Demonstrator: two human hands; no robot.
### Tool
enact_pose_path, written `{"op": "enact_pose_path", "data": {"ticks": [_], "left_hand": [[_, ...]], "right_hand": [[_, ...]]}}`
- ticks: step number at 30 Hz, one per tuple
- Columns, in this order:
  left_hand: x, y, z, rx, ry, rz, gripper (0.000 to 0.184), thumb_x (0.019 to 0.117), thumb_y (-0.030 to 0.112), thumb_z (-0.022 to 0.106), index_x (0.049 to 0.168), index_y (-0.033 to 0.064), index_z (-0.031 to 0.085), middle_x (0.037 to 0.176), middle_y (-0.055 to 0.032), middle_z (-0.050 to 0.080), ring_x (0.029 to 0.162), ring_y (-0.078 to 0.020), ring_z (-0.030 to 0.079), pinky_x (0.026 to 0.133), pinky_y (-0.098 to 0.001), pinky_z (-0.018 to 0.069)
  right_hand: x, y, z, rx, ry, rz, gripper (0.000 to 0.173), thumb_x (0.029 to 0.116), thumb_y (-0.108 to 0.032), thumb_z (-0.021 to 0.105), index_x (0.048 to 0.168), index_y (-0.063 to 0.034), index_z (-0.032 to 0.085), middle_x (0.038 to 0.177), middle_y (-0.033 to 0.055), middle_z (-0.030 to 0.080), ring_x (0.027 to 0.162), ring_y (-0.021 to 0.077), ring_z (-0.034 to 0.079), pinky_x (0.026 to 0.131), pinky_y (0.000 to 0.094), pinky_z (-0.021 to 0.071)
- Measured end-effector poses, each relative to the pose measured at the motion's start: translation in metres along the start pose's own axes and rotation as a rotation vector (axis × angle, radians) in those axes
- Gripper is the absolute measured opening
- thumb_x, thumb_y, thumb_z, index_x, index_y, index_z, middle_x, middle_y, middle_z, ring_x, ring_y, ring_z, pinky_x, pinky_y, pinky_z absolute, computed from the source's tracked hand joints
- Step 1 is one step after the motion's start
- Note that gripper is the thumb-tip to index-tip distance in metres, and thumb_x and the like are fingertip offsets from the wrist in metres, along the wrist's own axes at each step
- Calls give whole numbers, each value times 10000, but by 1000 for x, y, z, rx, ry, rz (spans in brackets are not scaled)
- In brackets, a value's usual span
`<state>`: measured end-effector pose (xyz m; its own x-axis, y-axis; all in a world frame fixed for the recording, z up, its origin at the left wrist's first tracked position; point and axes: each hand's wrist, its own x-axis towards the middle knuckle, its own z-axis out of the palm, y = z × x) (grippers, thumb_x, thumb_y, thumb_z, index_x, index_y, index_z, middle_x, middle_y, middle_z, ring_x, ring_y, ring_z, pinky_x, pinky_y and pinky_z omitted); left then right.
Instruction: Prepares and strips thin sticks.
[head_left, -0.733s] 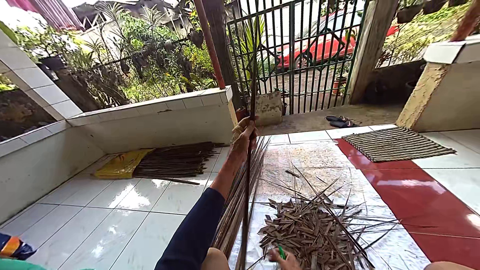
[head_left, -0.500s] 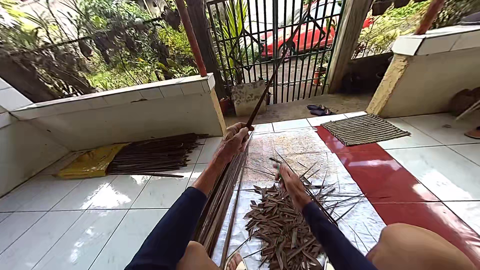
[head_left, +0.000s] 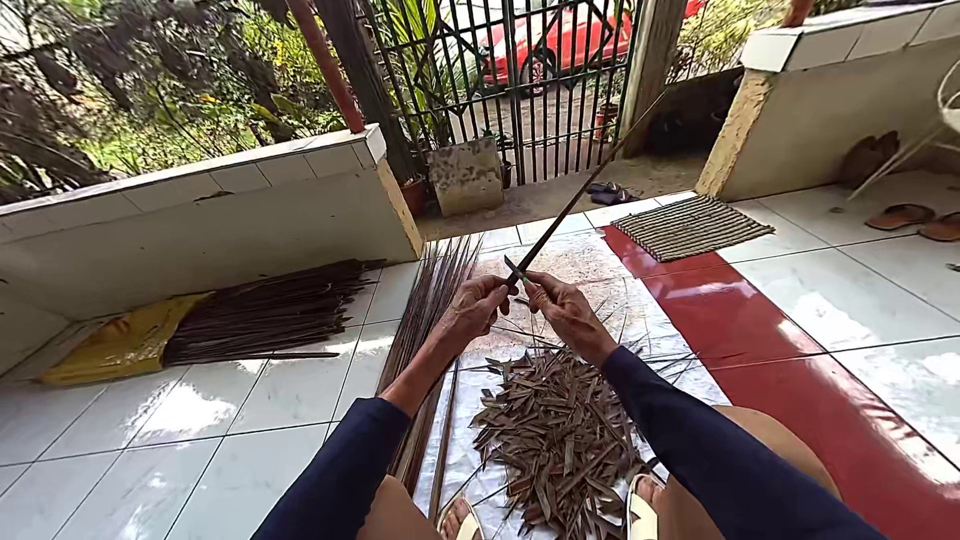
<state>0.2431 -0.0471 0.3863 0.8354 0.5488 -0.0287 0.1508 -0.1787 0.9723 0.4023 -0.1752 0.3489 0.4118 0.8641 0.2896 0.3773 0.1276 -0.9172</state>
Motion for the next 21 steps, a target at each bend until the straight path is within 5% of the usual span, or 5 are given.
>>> {"op": "enact_pose_path", "data": {"ticks": [4,10,21], "left_hand": [[8,-8,7,-12,8,1,228,1093,253,522,1207,115,662,634,0,473,442,-64,352,403,-199,291],[10,-6,9,-115,-35,-23,216,1094,252,517,1085,88,657,614,-7,477,423,-53,328,384,-191,266],[2,-3,-1,-299,-208,-86,225,1103,249,475,1062,83,622,600,41,375,422,-40,308,380,-172,273]], "right_hand": [[1,10,1,-23,-17,1,360,1079,-378,522,1369,-212,657,751,-17,615,623,106,537,627,318,479],[-1,10,0,8,-10,12,336,1069,-382,548,1343,-242,682,783,-18,637,636,102,539,634,306,471],[-12,8,-6,-10,-41,5,343,1074,-368,544,1372,-257,671,846,-12,662,690,90,560,669,287,477]]}}
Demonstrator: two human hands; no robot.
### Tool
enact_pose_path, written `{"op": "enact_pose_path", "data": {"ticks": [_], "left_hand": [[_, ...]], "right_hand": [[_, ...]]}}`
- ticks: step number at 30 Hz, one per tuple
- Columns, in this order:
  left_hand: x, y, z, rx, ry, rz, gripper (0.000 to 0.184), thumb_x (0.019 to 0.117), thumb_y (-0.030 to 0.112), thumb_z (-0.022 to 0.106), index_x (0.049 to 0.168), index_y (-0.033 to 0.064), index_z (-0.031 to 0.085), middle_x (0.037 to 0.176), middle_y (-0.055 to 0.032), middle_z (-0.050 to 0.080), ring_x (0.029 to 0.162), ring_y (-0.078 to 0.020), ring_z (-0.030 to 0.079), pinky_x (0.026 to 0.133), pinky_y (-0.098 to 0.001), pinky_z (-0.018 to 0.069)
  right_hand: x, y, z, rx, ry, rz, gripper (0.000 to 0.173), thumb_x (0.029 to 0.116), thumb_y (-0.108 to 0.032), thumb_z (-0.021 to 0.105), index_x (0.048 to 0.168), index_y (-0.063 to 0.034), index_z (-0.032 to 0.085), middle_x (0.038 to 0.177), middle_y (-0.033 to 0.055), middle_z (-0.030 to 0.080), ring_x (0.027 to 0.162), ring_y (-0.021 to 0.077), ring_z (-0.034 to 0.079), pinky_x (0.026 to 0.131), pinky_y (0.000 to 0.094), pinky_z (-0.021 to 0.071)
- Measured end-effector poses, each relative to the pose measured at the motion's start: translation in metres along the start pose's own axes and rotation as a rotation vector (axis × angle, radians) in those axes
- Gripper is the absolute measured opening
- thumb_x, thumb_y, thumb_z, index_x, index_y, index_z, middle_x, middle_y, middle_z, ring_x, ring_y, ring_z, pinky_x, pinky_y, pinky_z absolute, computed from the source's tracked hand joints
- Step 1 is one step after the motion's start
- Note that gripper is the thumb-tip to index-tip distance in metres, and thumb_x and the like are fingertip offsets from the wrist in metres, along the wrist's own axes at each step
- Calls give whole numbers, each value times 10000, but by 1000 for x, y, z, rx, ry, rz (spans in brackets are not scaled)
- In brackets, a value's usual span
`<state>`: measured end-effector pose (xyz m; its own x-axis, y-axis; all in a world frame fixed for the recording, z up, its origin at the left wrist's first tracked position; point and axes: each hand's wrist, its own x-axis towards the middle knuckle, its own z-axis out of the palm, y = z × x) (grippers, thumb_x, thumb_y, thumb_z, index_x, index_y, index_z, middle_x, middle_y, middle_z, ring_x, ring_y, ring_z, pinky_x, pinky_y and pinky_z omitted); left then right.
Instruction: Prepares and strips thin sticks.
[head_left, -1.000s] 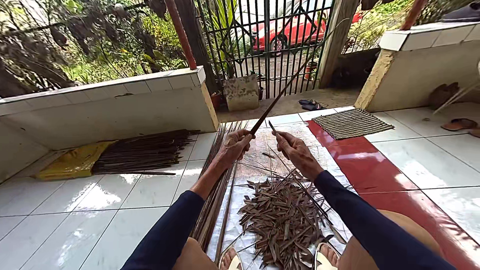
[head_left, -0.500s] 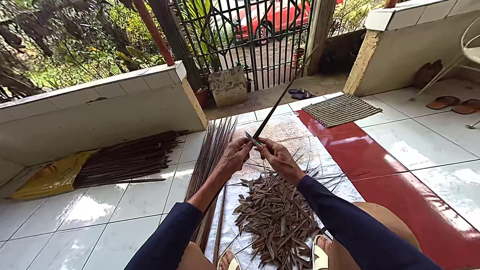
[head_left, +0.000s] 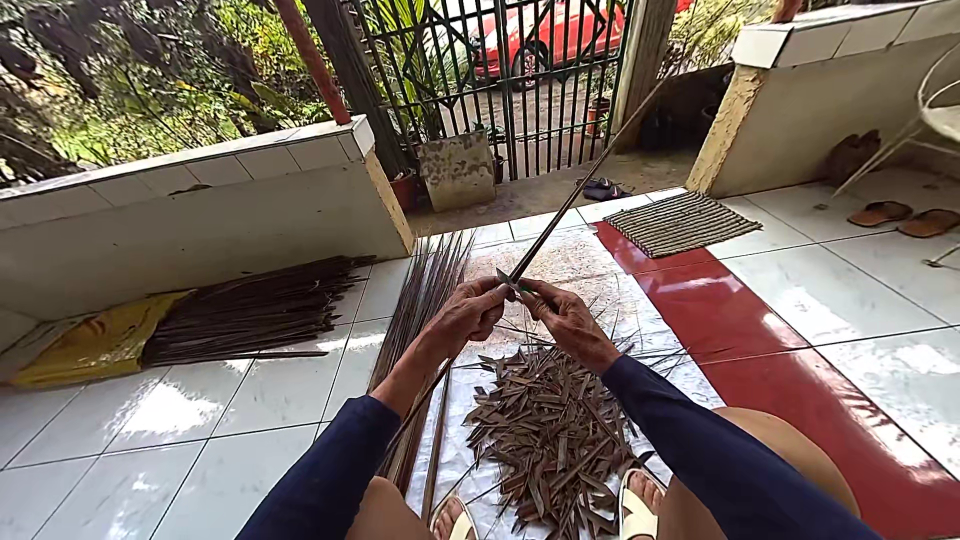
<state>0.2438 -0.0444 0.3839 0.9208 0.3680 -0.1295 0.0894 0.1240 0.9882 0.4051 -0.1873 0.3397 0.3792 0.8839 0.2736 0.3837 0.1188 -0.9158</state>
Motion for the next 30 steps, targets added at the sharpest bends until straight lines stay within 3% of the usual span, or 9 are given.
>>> {"op": "enact_pose_path", "data": {"ticks": [5,15,23,27,30], "left_hand": [[-3,0,-6,-88,-84,-62,232,1102,255,459,1048,88,610,594,66,354,418,-25,304,382,-161,281],[-4,-4,-5,-265,-168,-127,276,1110,267,400,981,104,582,597,64,366,409,-22,292,373,-157,267],[-8,-3,-6,-146,-150,-126,300,1109,276,397,924,114,569,583,65,350,411,-26,288,376,-163,252],[-5,-2,7,-2,-13,-63,261,1111,283,431,991,107,581,581,53,357,407,-32,289,373,-166,248],[-4,1,8,-4,-8,-53,261,1108,289,440,980,106,575,574,46,353,397,-37,287,365,-168,254]], "right_hand": [[-2,4,1,-47,14,-24,352,1067,-392,549,1375,-269,671,857,-23,672,680,88,560,668,290,481],[-9,6,9,-97,59,-18,373,1072,-429,516,1409,-332,643,1062,-44,731,793,75,620,771,315,515],[-12,6,2,-131,1,-36,371,1076,-428,510,1403,-322,649,1111,-54,729,811,63,622,788,313,517],[-10,3,12,-136,100,6,362,1071,-416,524,1392,-318,658,959,-26,714,734,97,594,728,347,506],[-9,2,15,-153,150,-1,369,1064,-429,536,1398,-326,653,1029,-32,733,776,104,628,755,378,527]]}}
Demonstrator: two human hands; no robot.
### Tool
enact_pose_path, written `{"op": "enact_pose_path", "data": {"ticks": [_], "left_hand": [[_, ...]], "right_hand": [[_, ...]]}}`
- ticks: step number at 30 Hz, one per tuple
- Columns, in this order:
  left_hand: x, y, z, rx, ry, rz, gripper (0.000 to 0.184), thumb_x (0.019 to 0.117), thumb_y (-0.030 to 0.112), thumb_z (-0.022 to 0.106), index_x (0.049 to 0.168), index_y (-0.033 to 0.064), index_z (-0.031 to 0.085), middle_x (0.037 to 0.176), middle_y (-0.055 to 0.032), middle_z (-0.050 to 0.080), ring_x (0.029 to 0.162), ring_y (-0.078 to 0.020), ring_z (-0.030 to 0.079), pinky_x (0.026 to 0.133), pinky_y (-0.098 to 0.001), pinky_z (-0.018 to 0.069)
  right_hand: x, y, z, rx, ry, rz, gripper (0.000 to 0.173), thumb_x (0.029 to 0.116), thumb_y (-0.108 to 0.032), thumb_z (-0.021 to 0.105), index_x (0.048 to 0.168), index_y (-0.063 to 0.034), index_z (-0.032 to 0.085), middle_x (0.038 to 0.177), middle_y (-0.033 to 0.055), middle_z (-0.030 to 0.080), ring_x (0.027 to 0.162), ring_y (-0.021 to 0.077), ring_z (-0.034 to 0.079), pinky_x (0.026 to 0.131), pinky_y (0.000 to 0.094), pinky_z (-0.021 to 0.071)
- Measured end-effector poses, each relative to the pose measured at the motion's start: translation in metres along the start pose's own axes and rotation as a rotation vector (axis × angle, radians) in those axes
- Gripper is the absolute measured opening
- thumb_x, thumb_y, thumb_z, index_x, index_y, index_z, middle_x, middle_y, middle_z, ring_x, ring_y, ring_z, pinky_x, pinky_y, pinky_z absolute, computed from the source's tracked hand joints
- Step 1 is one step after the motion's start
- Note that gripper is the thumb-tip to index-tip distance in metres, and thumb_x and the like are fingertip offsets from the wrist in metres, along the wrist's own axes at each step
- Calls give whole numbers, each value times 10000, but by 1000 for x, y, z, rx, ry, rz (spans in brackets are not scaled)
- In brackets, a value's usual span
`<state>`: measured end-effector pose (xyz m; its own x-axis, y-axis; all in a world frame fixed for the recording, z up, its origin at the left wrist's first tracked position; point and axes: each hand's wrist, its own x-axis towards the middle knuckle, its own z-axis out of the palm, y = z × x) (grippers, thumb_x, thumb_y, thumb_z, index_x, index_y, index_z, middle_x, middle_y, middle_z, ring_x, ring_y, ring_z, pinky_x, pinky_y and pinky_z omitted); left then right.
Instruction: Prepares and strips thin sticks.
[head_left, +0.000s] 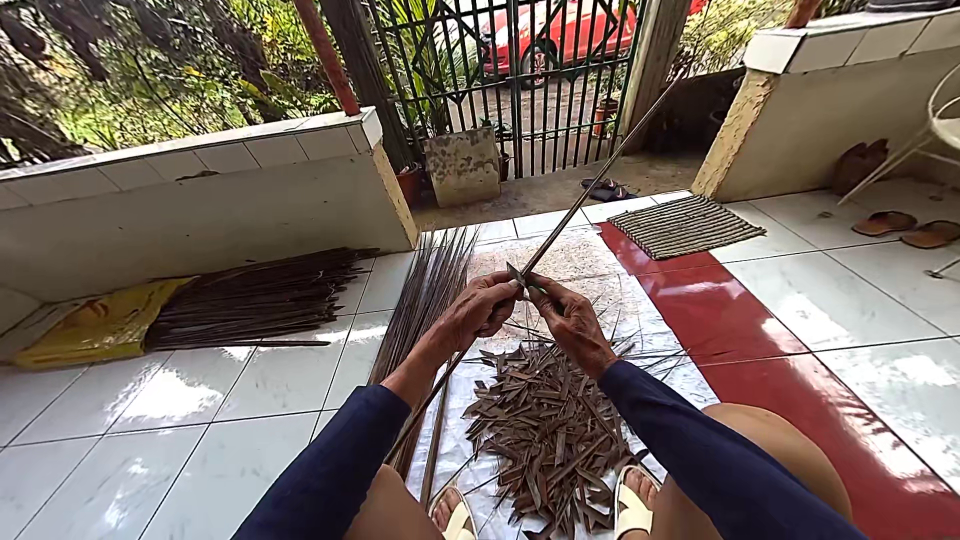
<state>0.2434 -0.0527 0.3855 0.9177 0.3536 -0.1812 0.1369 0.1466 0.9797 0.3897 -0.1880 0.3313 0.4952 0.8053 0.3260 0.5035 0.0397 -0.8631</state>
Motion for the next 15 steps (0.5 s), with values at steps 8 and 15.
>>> {"op": "enact_pose_path", "data": {"ticks": [8,15], "left_hand": [[-8,-2,-17,-196,-208,-90,316,1100,262,368,891,125,562,559,77,324,391,-14,260,363,-156,227],[-9,-9,-21,-270,-277,-136,321,1094,270,339,868,157,536,558,87,304,394,-17,237,369,-165,211]], "right_hand": [[-8,5,2,-59,-22,-50,381,1063,-486,504,1380,-351,666,1289,-114,701,1087,51,667,965,391,532],[-12,2,6,-114,-19,-41,386,1067,-483,486,1374,-340,672,1296,-101,701,1139,43,655,1005,372,520]]}}
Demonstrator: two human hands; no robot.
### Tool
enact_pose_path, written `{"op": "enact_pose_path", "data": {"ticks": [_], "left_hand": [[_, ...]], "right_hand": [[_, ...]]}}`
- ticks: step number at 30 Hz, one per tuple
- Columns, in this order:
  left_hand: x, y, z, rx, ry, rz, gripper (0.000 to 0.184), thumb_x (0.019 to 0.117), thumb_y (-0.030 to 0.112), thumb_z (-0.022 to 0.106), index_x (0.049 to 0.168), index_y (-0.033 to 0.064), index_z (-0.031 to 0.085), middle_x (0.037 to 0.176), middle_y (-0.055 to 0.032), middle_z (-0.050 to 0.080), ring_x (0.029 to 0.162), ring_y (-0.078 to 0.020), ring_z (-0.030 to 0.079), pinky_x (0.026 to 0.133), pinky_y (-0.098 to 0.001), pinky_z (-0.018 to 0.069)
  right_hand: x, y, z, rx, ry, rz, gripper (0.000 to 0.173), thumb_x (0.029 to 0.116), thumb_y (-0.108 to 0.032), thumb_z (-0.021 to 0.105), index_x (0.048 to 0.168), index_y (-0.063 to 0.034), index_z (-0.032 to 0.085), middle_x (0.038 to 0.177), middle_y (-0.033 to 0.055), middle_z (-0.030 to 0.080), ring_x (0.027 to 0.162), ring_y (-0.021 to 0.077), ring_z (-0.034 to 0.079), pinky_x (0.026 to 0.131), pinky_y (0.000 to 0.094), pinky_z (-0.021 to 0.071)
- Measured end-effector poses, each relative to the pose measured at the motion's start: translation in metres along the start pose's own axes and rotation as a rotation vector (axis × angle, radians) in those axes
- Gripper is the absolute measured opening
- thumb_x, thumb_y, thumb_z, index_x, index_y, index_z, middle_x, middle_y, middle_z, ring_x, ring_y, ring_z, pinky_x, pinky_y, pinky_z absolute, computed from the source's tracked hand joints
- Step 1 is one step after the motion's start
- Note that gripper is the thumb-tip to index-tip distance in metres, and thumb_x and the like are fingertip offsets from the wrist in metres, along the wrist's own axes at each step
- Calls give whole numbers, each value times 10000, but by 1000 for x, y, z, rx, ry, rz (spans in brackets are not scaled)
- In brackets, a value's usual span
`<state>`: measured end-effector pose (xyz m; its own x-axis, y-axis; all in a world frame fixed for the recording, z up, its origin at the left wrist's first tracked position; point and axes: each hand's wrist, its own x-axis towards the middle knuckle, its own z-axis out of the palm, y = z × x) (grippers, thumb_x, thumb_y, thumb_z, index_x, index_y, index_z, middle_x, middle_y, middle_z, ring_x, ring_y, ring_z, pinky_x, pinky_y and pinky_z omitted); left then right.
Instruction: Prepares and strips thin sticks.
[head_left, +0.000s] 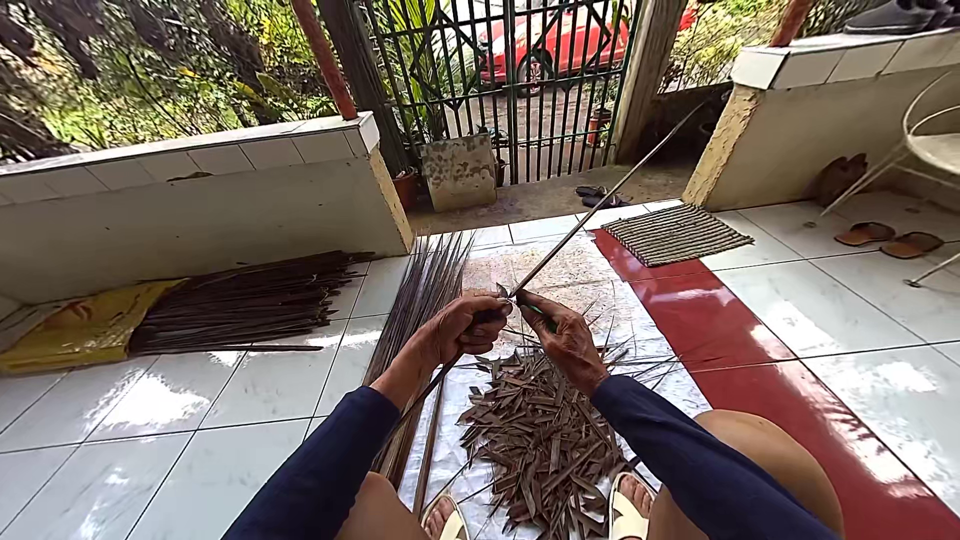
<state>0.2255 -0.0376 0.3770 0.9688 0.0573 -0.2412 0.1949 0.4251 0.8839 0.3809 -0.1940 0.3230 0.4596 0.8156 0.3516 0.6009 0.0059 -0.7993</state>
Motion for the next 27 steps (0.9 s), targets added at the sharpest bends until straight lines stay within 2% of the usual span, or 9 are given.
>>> {"op": "enact_pose_path", "data": {"ticks": [2,4,5,8,10,12,14,21,27], "left_hand": [[1,-1,1,3,1,24,331,1099,277,332,876,149,539,561,79,325,398,-22,255,376,-170,225],[3,-3,5,32,45,39,330,1112,284,343,897,135,546,572,70,342,403,-27,263,376,-174,226],[4,-4,6,68,79,40,320,1116,288,352,911,134,544,577,70,342,402,-26,264,373,-170,227],[8,-4,11,231,196,58,289,1115,307,400,946,132,557,579,59,352,404,-34,286,371,-171,245],[11,-6,13,263,218,84,283,1116,309,406,965,123,557,582,53,354,402,-36,289,367,-168,245],[10,-4,11,227,204,93,289,1118,299,400,965,118,565,576,57,349,398,-30,286,363,-165,243],[6,1,10,175,173,70,310,1114,284,391,914,121,562,558,65,331,391,-27,268,360,-165,225],[-3,-2,4,102,93,1,298,1104,267,370,925,134,567,569,73,336,395,-18,259,366,-162,220],[2,-1,3,118,106,-2,293,1113,292,372,976,130,573,571,73,334,394,-20,266,364,-163,224]], "right_hand": [[0,-1,0,57,-16,0,387,1076,-445,490,1382,-295,671,1280,-89,709,1078,23,665,969,315,529],[0,-2,2,170,-43,25,392,1085,-387,494,1397,-215,658,1103,-24,725,828,54,619,789,274,510],[0,-1,3,187,-54,42,394,1086,-383,491,1398,-209,655,1019,-9,710,760,69,586,738,276,494],[6,-2,3,139,-31,102,390,1078,-412,495,1392,-251,662,913,0,691,711,103,569,707,332,492],[7,-3,4,108,3,119,379,1070,-432,515,1384,-283,666,925,2,703,733,116,592,731,368,506],[8,-3,2,67,21,87,382,1065,-456,520,1391,-313,659,1106,-37,742,871,98,663,837,385,537],[8,-1,1,29,23,52,381,1062,-476,512,1390,-347,657,1206,-70,729,969,93,681,898,410,541],[-1,4,4,-76,49,9,376,1063,-498,488,1361,-368,677,1246,-96,718,1096,63,670,969,387,534],[0,-7,9,-170,119,74,384,1062,-503,480,1378,-382,661,1121,-42,742,983,135,692,870,436,544]]}}
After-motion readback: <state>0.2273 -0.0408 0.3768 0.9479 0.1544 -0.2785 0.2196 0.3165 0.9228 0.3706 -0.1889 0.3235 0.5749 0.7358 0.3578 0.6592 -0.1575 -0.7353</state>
